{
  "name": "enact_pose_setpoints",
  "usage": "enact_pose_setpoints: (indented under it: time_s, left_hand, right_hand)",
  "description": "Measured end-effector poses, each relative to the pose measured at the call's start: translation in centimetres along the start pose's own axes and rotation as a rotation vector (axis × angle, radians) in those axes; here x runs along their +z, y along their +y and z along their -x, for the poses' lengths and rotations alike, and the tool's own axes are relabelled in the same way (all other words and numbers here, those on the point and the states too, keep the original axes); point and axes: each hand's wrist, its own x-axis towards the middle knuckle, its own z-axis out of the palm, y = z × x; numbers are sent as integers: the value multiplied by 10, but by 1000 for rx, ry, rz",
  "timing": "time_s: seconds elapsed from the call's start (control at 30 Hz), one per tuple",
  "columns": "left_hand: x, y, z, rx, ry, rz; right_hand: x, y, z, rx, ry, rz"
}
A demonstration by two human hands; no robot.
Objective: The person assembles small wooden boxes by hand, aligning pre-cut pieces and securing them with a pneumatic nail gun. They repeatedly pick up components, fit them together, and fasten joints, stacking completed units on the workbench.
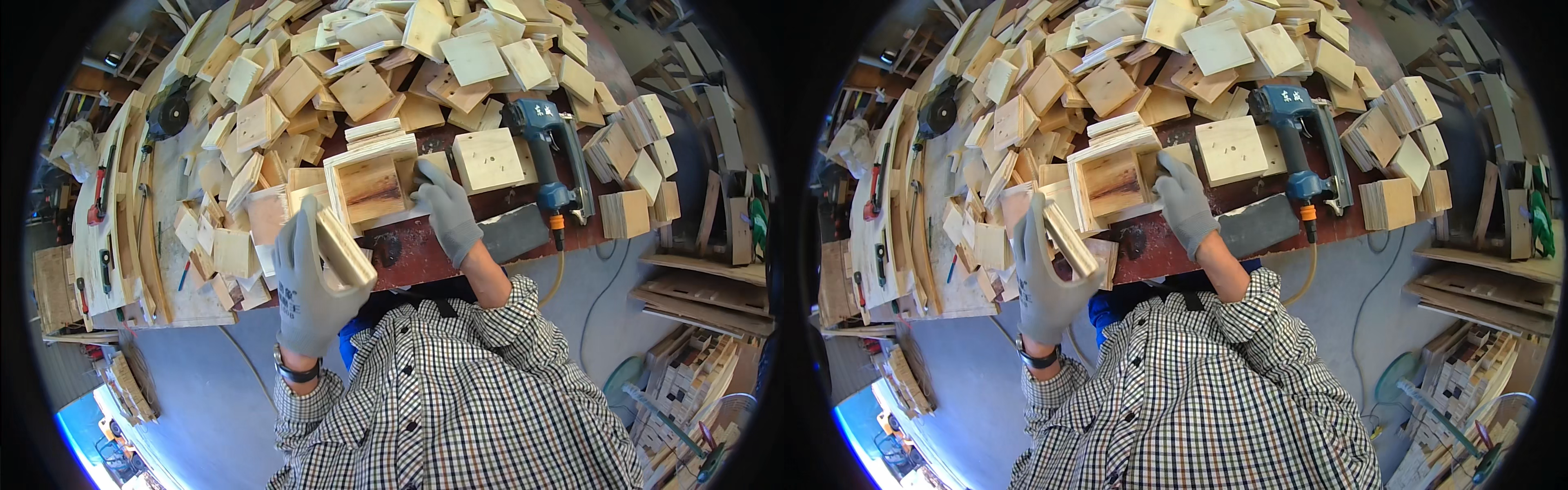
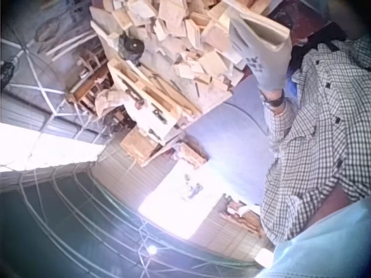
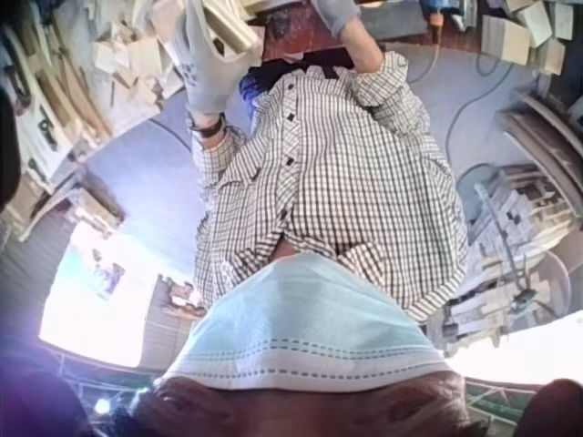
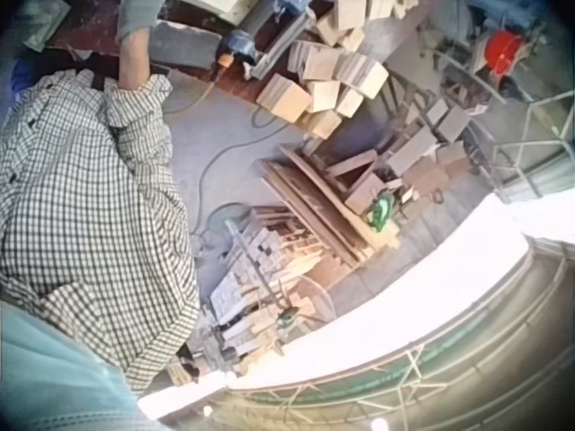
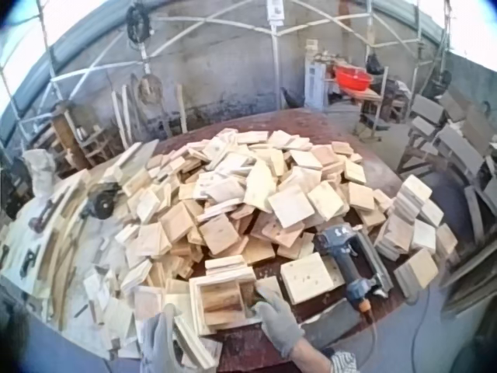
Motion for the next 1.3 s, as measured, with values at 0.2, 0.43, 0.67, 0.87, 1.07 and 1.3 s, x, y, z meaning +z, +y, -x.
enact_pose_setpoints:
  time_s: [0.2,0.43,0.67,0.87,1.07,1.3]
  left_hand:
    - [10,-9,-32,119,-4,-308]
    - [22,-17,-31,91,-109,-213]
    - [34,-10,-44,145,-116,-301]
    - [40,-22,-47,109,-172,-261]
    - [37,-25,-51,94,-199,-165]
    - [34,-10,-42,53,-30,58]
  right_hand:
    - [7,-33,19,-191,0,565]
    - [33,-50,26,-103,44,700]
    - [34,-30,22,-71,130,483]
    - [22,-55,23,28,63,235]
    - [27,-66,17,294,13,-19]
    - [6,-103,33,127,95,-3]
